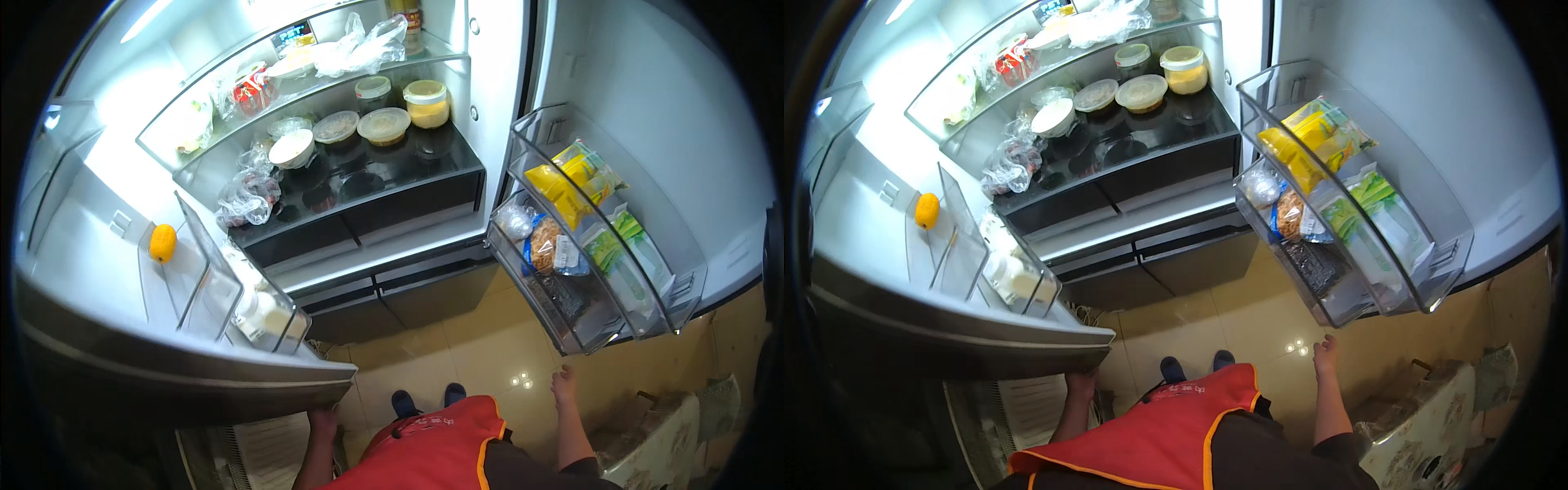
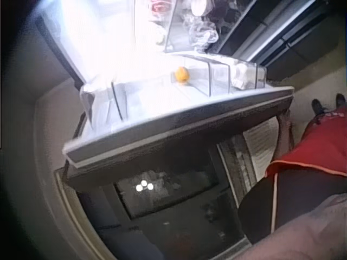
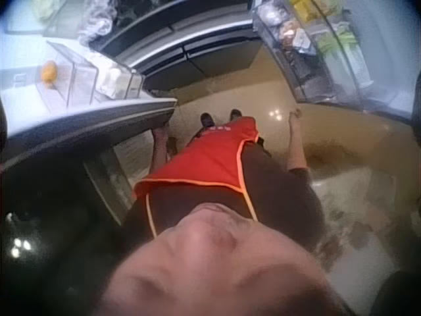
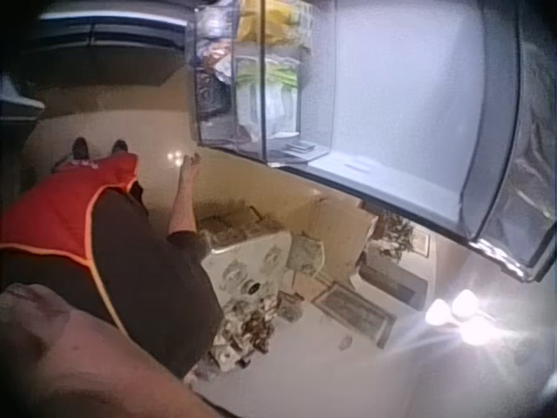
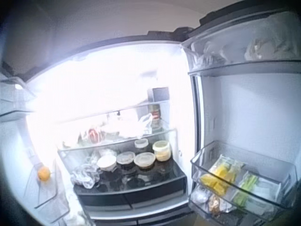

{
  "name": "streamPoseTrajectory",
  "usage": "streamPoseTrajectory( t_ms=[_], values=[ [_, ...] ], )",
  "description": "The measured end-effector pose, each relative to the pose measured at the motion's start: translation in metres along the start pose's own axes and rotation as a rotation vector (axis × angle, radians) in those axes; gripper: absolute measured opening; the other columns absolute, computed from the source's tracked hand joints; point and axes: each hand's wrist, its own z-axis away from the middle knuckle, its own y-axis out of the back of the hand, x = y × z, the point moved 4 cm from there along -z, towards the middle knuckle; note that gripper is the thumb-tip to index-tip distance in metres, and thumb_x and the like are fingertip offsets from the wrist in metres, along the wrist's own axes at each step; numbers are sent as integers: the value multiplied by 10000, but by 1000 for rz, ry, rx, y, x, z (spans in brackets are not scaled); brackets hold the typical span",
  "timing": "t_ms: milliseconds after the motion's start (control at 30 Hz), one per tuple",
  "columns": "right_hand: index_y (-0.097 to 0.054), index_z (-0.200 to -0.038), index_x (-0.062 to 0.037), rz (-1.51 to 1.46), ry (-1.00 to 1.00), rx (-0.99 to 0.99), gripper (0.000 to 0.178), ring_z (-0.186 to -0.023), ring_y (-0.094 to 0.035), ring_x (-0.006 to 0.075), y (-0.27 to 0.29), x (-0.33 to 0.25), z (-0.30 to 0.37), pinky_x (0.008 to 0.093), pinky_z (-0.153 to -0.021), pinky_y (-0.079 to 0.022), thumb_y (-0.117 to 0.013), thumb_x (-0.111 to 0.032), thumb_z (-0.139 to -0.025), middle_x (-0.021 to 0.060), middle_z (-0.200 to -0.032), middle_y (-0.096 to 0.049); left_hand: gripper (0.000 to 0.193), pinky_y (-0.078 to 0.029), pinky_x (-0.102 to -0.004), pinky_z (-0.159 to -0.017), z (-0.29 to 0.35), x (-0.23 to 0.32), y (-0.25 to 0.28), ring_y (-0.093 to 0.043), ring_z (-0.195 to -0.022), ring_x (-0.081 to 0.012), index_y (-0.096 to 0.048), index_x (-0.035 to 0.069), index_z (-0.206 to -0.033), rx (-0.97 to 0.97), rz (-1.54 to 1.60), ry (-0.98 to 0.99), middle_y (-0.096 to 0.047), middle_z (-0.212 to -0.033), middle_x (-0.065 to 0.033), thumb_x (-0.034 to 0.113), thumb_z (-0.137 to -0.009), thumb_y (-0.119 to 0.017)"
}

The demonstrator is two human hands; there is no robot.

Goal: The person fills a pot with water at the sink, places it on the stove, and turns on the burner. They retrieve a round dough-like item from the refrigerator and place it into a steamer on the stove. They then pour a yellow powder from a jar into a bowl and add water from the tap.

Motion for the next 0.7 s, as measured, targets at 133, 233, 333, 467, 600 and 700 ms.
streamPoseTrajectory(
  t_ms=[133,233,333,467,600,700],
  values=[
    [-570,-1251,-6,133,75,-219,443,-950,-655,261,-43,-26,1,368,-836,-527,-672,-104,-831,145,-1112,-644,617,-344,-506,-1044,-18,-5,-51,-435,-1263,-314,-403,170,-1448,32,-111,-2,-434,-1451,-95,556,-972,-485],
    [-584,-1251,-13,98,129,-450,441,-1019,-641,255,-138,-84,16,353,-911,-512,-677,-116,-832,139,-1088,-658,667,-391,-511,-1023,-21,-8,-78,-429,-1271,-346,-374,159,-1453,95,-218,96,-422,-1439,-153,614,-972,-451],
    [-558,-1308,0,100,366,-681,485,-1103,-621,260,-233,-180,53,362,-935,-499,-675,-152,-863,182,-1204,-636,714,-423,-531,-1005,-31,-9,-99,-450,-1236,-371,-375,125,-1435,69,-144,166,-437,-1399,-195,661,-965,-420],
    [-560,-1283,-1,10,914,-995,419,-1075,-638,288,-322,-306,149,379,-926,-517,-641,-170,-908,189,-1225,-616,759,-423,-572,-1003,-79,-7,-125,-499,-1178,-402,-420,61,-1339,79,195,196,-490,-1334,-219,709,-946,-395],
    [-589,-1219,8,65,887,-964,369,-1009,-657,270,-349,-352,164,364,-892,-531,-643,-172,-900,172,-1120,-658,811,-351,-591,-1070,-134,2,-162,-435,-1271,-395,-463,18,-1260,49,495,247,-454,-1390,-216,749,-931,-339],
    [-615,-1189,4,75,610,-874,322,-963,-648,187,-352,-356,111,337,-852,-535,-630,-158,-911,100,-1038,-678,858,-227,-568,-1172,-166,15,-191,-260,-1457,-381,-429,-35,-1358,24,526,206,-346,-1514,-217,712,-965,-274]
  ],
)
